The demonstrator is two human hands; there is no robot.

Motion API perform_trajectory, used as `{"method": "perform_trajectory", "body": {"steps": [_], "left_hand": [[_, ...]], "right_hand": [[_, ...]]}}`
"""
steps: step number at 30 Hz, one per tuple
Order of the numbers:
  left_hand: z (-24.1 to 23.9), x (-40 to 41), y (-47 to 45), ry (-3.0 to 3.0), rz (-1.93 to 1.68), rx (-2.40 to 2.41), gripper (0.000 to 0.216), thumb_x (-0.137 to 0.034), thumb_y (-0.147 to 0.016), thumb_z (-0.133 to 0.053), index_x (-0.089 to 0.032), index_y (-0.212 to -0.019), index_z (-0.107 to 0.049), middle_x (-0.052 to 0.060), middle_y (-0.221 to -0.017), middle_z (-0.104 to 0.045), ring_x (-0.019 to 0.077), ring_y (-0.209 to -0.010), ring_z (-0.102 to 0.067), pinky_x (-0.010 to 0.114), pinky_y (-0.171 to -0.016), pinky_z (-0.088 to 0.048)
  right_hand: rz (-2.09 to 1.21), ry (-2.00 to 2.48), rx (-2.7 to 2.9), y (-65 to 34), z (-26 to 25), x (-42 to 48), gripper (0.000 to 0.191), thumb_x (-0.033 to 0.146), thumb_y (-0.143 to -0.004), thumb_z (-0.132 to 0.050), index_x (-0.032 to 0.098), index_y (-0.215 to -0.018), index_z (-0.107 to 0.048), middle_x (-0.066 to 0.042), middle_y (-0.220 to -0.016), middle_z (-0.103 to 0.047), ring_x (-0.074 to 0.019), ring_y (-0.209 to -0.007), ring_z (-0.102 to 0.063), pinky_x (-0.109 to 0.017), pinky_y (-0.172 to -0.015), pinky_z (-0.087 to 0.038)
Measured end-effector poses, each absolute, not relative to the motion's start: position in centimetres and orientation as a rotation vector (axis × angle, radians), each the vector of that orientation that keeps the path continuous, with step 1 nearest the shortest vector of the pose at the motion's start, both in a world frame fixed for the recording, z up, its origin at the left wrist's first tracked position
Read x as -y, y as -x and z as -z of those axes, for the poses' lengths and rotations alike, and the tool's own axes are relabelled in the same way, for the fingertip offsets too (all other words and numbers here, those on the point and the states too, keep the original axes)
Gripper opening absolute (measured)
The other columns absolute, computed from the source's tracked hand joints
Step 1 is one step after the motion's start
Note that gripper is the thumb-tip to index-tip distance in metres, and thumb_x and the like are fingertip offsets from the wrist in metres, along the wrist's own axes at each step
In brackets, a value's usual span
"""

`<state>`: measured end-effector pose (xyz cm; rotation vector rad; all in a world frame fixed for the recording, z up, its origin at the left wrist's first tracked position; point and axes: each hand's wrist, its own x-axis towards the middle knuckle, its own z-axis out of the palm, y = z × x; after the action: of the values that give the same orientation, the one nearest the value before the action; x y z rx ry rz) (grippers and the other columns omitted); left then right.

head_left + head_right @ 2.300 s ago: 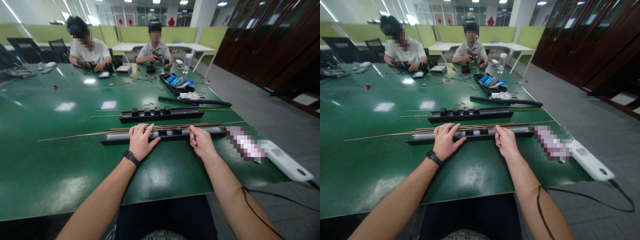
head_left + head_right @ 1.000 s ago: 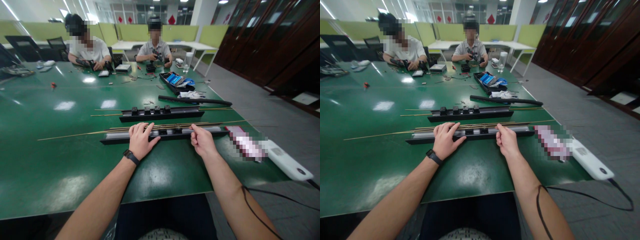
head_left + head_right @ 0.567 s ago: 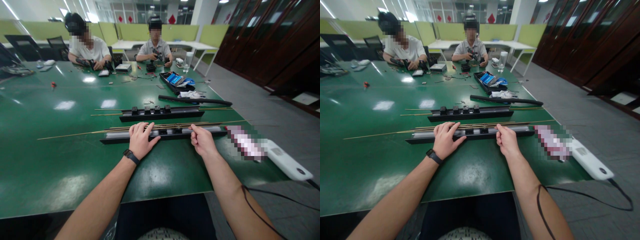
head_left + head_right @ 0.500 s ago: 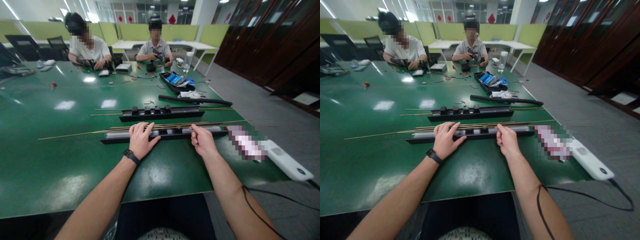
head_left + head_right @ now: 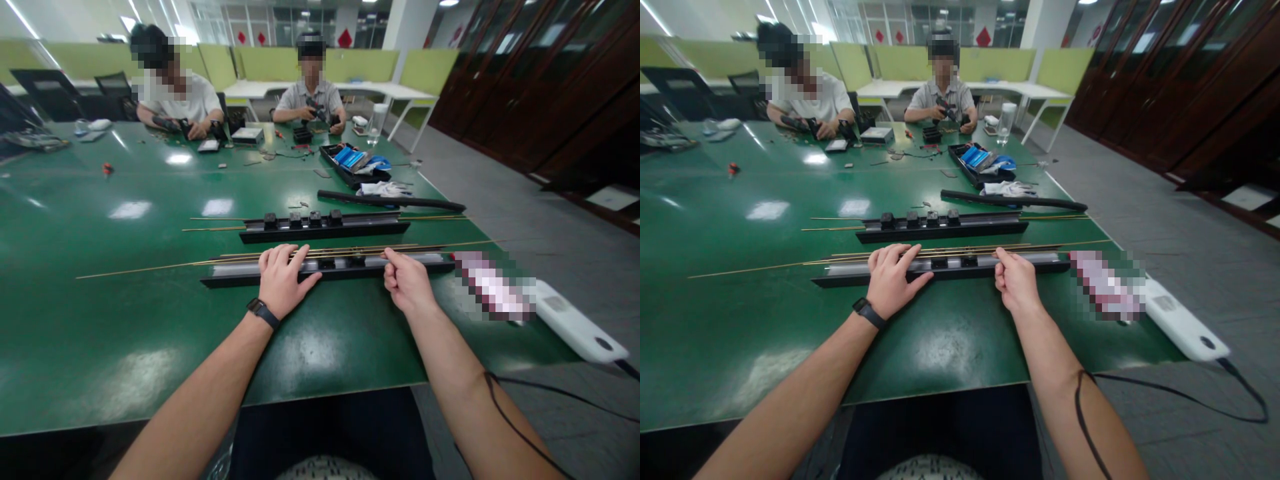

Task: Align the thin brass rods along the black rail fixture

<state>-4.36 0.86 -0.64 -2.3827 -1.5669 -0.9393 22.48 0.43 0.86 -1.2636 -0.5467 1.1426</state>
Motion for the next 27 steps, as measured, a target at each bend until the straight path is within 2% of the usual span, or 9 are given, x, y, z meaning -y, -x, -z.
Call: {"method": "perform_trajectory", "body": {"steps": [9,19,27], "left_hand": [[0.52,-0.77,4.33,2.378,0.951,1.557,0.056,-0.056,-0.090,-0.066,-0.025,-0.137,-0.062,0.013,-0.132,-0.065,0.0321,-0.127,-0.054,0.051,-0.111,-0.032],[0.60,-0.88,4.33,2.383,0.944,1.567,0.056,-0.056,-0.090,-0.067,-0.026,-0.137,-0.061,0.013,-0.133,-0.064,0.0322,-0.127,-0.053,0.050,-0.111,-0.032],[0.64,-0.90,4.34,2.381,0.945,1.569,0.056,-0.056,-0.090,-0.067,-0.026,-0.137,-0.061,0.012,-0.133,-0.064,0.0321,-0.128,-0.053,0.051,-0.111,-0.031]], "right_hand": [[-1.267,1.259,0.663,-22.12,-0.88,-0.08,0.034,0.043,-0.078,-0.085,0.015,-0.086,-0.068,0.005,-0.048,-0.054,-0.0037,-0.030,-0.035,-0.014,-0.028,-0.019],[-1.157,1.272,0.544,-22.60,-1.03,-0.35,0.025,0.036,-0.081,-0.080,0.016,-0.080,-0.065,0.006,-0.045,-0.050,-0.0038,-0.029,-0.033,-0.014,-0.027,-0.019],[-1.229,1.254,0.650,-22.32,-0.82,-0.21,0.032,0.040,-0.077,-0.085,0.015,-0.085,-0.068,0.005,-0.048,-0.054,-0.0039,-0.030,-0.035,-0.014,-0.028,-0.019]]}}
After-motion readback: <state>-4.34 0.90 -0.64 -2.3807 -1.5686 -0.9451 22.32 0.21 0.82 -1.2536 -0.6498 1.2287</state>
